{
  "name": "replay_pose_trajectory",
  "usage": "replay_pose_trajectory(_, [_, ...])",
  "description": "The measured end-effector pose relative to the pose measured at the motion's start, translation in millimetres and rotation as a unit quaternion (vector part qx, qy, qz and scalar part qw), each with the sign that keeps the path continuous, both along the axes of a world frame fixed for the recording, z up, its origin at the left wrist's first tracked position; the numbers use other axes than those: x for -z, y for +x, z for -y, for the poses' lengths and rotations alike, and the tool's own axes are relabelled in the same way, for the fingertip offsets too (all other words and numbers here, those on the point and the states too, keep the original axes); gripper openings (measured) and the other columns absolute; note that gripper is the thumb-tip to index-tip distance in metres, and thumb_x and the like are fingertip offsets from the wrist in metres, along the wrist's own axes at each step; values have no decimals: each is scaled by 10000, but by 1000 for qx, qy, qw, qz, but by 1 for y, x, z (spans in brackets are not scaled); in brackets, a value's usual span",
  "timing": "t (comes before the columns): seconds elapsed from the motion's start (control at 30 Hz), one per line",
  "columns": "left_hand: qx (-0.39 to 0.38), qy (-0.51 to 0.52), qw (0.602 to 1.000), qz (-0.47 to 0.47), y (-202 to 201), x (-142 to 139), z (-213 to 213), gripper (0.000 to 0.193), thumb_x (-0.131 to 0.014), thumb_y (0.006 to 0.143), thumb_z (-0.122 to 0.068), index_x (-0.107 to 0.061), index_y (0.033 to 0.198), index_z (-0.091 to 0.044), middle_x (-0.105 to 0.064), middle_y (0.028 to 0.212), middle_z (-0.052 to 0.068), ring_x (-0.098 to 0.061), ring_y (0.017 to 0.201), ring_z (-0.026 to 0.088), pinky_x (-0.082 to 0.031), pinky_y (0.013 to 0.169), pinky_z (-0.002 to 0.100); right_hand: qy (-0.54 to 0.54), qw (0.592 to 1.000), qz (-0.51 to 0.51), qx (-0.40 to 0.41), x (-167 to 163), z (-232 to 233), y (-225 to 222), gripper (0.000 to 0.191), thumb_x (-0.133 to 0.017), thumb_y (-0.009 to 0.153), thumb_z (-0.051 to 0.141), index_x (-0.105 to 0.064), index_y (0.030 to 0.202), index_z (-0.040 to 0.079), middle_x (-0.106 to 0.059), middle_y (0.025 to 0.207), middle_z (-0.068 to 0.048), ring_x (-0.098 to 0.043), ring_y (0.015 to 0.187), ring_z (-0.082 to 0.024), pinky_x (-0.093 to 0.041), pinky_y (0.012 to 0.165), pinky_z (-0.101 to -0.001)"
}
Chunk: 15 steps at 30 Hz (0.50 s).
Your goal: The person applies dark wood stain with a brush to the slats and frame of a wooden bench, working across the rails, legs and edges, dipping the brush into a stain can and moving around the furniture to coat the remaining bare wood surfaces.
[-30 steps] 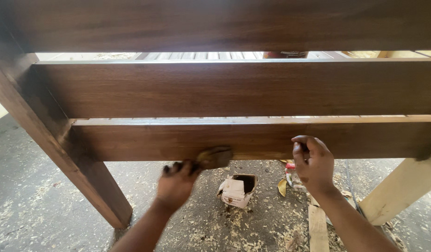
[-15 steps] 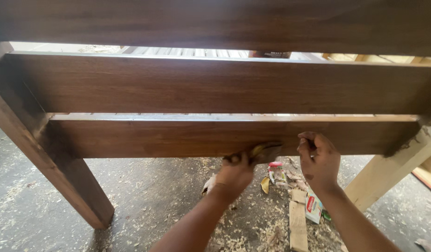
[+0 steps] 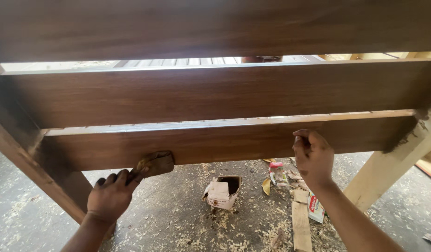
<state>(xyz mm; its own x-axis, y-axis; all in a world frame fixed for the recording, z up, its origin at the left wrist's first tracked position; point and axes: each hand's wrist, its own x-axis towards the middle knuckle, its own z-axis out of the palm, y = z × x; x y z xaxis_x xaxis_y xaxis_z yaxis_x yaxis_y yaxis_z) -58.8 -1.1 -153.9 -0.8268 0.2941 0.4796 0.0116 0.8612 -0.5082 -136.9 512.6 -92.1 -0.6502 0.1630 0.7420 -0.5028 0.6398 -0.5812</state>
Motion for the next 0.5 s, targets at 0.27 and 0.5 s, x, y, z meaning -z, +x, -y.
replay_pose_trajectory(0.27, [-14,38,999,15,1,5,-6,671,-581,853,-207,-513,1469,-464,-701,1127,25,-726,790,202,-622,709,378,44,999,-2,29,4,-9,1,95,-638,964,49,-717,1015,43,-645,742,-55,-558,496,-117,-441,499,-301])
replay_pose_trajectory(0.5, [95,35,988,120,-49,23,-69,556,-512,960,-224,-498,1481,-420,-583,1373,73,-597,1124,271,-538,947,424,46,999,-8,24,1,-10,4,98,-634,961,53,-709,1023,41,-657,779,-62,-591,528,-120,-467,518,-295])
